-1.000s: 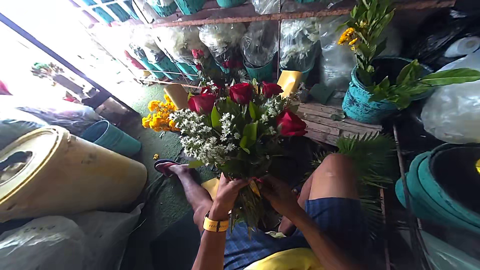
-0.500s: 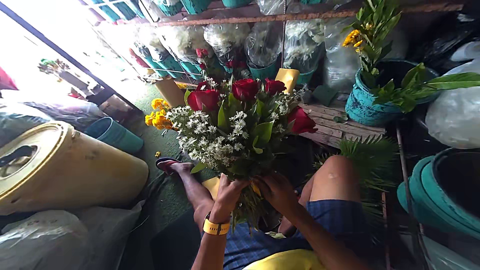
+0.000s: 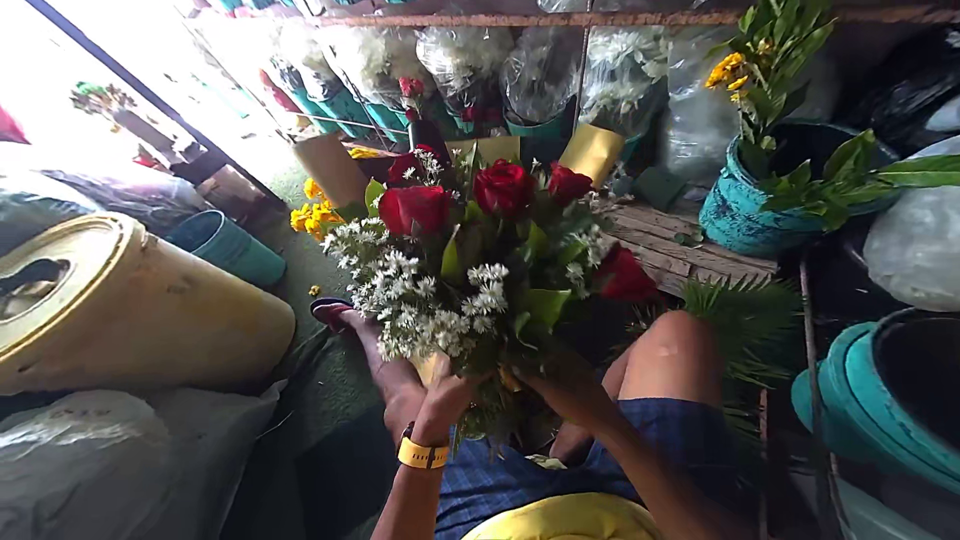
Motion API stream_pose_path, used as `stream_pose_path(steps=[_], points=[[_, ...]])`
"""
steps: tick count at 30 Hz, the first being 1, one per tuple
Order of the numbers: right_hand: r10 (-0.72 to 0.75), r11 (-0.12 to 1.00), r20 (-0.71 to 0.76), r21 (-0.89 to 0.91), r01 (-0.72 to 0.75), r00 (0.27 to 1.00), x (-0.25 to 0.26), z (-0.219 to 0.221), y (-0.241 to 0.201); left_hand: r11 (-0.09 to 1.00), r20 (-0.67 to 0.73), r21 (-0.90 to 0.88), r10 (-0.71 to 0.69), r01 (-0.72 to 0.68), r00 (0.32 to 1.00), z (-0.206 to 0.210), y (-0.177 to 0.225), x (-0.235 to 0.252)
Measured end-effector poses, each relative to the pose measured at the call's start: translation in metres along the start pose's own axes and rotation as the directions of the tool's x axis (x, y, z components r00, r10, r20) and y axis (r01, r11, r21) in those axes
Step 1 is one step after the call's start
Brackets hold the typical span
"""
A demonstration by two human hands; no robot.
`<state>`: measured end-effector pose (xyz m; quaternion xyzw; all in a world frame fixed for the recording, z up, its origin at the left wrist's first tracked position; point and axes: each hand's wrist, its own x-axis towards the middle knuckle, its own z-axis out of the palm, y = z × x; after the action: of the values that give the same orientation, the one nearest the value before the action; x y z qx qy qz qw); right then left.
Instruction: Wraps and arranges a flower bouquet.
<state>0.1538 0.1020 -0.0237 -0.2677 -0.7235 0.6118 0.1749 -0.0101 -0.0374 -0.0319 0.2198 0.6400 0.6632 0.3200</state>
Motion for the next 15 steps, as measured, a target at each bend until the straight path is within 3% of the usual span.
stream_pose_path(steps=[1, 2, 4, 6, 9, 11, 12, 13, 14, 15], points=[[-0.203, 0.953, -0.105, -0.248, 0.172, 0.974, -0.003, 0.004, 0.01, 1.0, -0.006, -0.026, -0.006, 0.006, 1.0, 0.002, 0.002, 0.0], [-0.404, 0.841, -0.15, -0.449, 0.302, 0.902, -0.004, 0.008, 0.018, 0.998, -0.007, -0.055, -0.006, 0.006, 1.0, 0.004, 0.004, 0.0], [-0.65, 0.605, -0.103, -0.669, 0.432, 0.753, 0.0, 0.01, 0.03, 0.991, 0.006, -0.134, 0.013, -0.012, 1.0, 0.01, 0.007, -0.002], [-0.745, 0.483, -0.033, -0.716, 0.504, 0.667, 0.008, 0.011, 0.034, 0.984, 0.025, -0.176, 0.009, -0.004, 1.0, 0.014, 0.014, -0.004], [-0.773, 0.464, 0.028, -0.657, 0.594, 0.634, 0.019, 0.01, 0.032, 0.973, 0.028, -0.232, 0.004, 0.002, 1.0, 0.018, 0.022, -0.006], [-0.688, 0.626, 0.004, -0.501, 0.597, 0.725, 0.019, 0.012, 0.023, 0.97, 0.027, -0.241, 0.029, -0.021, 0.999, 0.017, 0.019, -0.006], [-0.552, 0.79, -0.014, -0.329, 0.518, 0.833, 0.016, 0.013, 0.013, 0.972, 0.03, -0.231, 0.045, -0.037, 0.999, 0.015, 0.016, -0.006], [-0.312, 0.948, 0.015, -0.065, 0.312, 0.95, 0.013, 0.013, 0.0, 0.975, 0.026, -0.215, 0.053, -0.046, 0.998, 0.012, 0.011, -0.007], [-0.013, 0.972, 0.135, 0.232, -0.019, 0.991, 0.014, 0.011, -0.014, 0.98, 0.016, -0.192, 0.053, -0.049, 0.998, 0.009, 0.006, -0.009], [0.203, 0.817, 0.325, 0.464, -0.342, 0.924, 0.018, 0.008, -0.019, 0.984, 0.014, -0.175, 0.05, -0.047, 0.999, 0.004, 0.001, -0.012]])
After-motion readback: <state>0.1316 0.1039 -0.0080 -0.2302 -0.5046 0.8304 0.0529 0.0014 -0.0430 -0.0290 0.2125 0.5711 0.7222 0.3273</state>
